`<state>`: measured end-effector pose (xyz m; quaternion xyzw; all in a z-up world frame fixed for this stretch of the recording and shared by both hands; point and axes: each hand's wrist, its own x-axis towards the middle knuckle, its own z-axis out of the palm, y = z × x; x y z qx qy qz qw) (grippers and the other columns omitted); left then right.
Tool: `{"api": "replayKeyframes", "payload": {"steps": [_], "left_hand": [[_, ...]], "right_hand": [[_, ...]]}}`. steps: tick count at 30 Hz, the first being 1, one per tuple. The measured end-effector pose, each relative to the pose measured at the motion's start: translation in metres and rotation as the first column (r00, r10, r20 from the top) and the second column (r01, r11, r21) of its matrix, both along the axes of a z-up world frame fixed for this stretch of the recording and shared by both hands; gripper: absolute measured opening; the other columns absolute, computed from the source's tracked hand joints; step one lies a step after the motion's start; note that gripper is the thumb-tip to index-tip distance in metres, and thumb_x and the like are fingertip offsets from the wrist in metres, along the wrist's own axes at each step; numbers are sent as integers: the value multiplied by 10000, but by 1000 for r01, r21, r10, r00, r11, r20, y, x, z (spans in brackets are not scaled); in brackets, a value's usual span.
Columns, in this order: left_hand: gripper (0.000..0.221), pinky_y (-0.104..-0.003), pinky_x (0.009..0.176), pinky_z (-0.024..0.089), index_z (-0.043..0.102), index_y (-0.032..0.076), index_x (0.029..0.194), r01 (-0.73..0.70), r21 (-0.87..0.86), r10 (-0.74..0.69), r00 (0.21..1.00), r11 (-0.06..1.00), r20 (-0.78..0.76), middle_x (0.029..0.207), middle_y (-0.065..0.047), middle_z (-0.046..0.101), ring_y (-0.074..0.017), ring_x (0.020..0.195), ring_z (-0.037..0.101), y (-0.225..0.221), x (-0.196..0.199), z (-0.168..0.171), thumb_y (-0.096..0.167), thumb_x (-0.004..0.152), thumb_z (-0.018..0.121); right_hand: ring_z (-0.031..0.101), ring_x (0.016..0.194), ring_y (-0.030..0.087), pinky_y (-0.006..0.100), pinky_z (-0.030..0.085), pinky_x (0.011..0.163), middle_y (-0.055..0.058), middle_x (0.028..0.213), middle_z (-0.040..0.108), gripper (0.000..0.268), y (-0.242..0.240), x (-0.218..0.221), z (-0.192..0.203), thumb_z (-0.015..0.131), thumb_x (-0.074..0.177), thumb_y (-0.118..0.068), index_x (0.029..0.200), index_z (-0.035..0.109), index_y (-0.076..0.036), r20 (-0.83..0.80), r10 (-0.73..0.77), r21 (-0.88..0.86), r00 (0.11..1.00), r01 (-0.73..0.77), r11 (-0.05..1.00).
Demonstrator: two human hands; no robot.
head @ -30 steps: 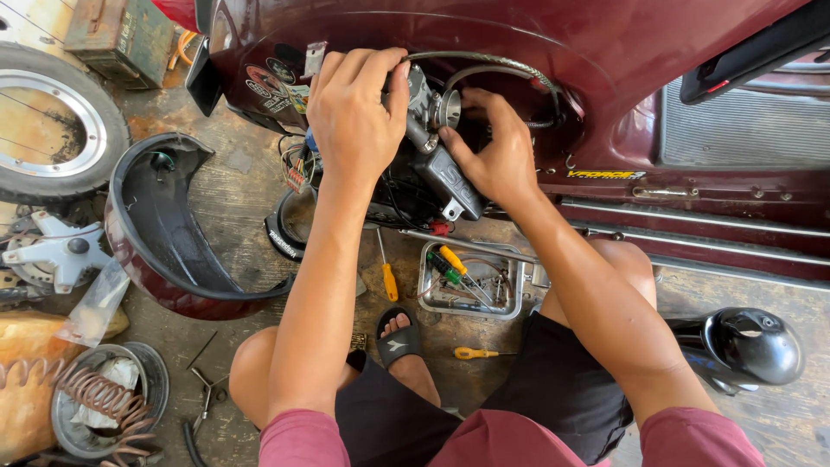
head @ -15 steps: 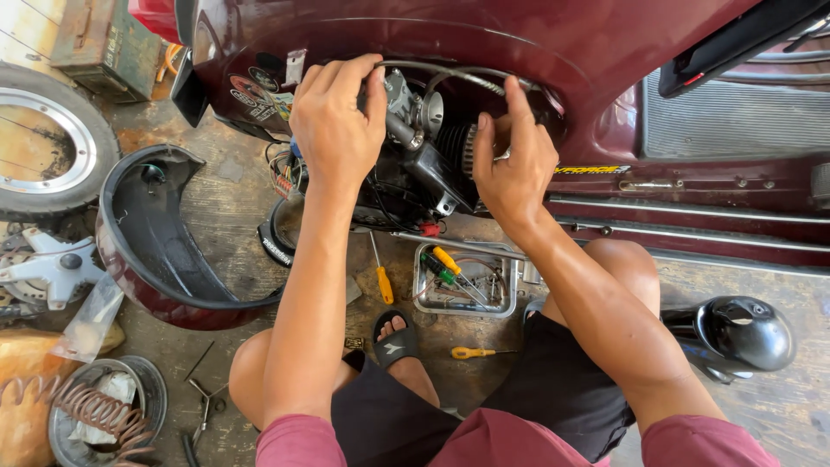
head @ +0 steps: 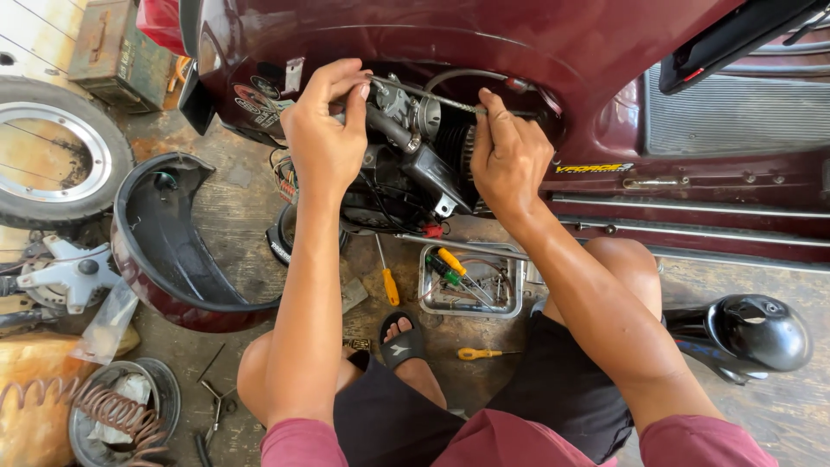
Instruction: The person kneels on the workshop floor beside a maroon scooter and uses a screwdriver to loosen fasteners around the engine and carburetor area. They then work the throttle cable and carburetor by hand, detach a black intake manifold component, and finally handle and turn over a small metal part on the floor.
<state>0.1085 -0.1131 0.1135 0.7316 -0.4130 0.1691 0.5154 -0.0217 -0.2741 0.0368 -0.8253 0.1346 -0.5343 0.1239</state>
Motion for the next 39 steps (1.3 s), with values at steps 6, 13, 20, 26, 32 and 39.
{"api": "replayKeyframes", "payload": {"steps": [6,13,20,26,32,39], "left_hand": [[195,-258,727,575,722,-5,1080,-40,-13,40,999,999,8,911,-82,795,-153,814,760,-5,-4,1,-10,893,779],[143,-286,705,570,745,6,1029,-118,29,115,990,993,81,937,-93,772,-168,753,700,-12,-3,2,38,893,776],[167,-303,724,537,752,45,1021,-189,109,169,971,976,172,936,-44,767,-183,799,621,-15,0,-5,67,862,797],[168,-297,684,506,755,79,1007,-282,178,254,953,943,166,888,-5,771,-179,790,608,-18,2,-14,125,851,798],[149,-331,723,518,756,89,970,-323,225,281,939,919,197,861,14,761,-205,777,613,-20,3,-17,163,847,795],[98,-350,749,524,764,74,946,-333,241,290,936,912,198,913,-20,783,-220,778,615,-22,4,-15,155,891,771]], "right_hand": [[557,540,248,373,468,551,112,758,705,209,-8,4,5,696,966,15,1174,717,22,2,-22,29,1000,22,999],[645,614,249,355,532,617,123,857,761,204,-11,-1,6,732,963,-10,1157,681,25,62,-33,96,998,27,995],[591,637,229,335,497,624,121,857,695,214,-11,-2,8,734,850,83,1045,653,42,85,335,102,938,-343,934],[675,1033,326,421,522,910,153,1169,699,683,-24,19,-5,856,813,-286,1361,580,15,-327,503,383,800,-375,844],[671,1045,357,441,492,945,164,1230,700,666,-26,31,-13,869,795,-293,1337,606,-10,-388,457,371,800,-318,872],[683,957,353,434,506,898,170,1155,721,629,-24,33,-14,863,832,-360,1303,618,-22,-366,440,393,820,-292,872]]}}
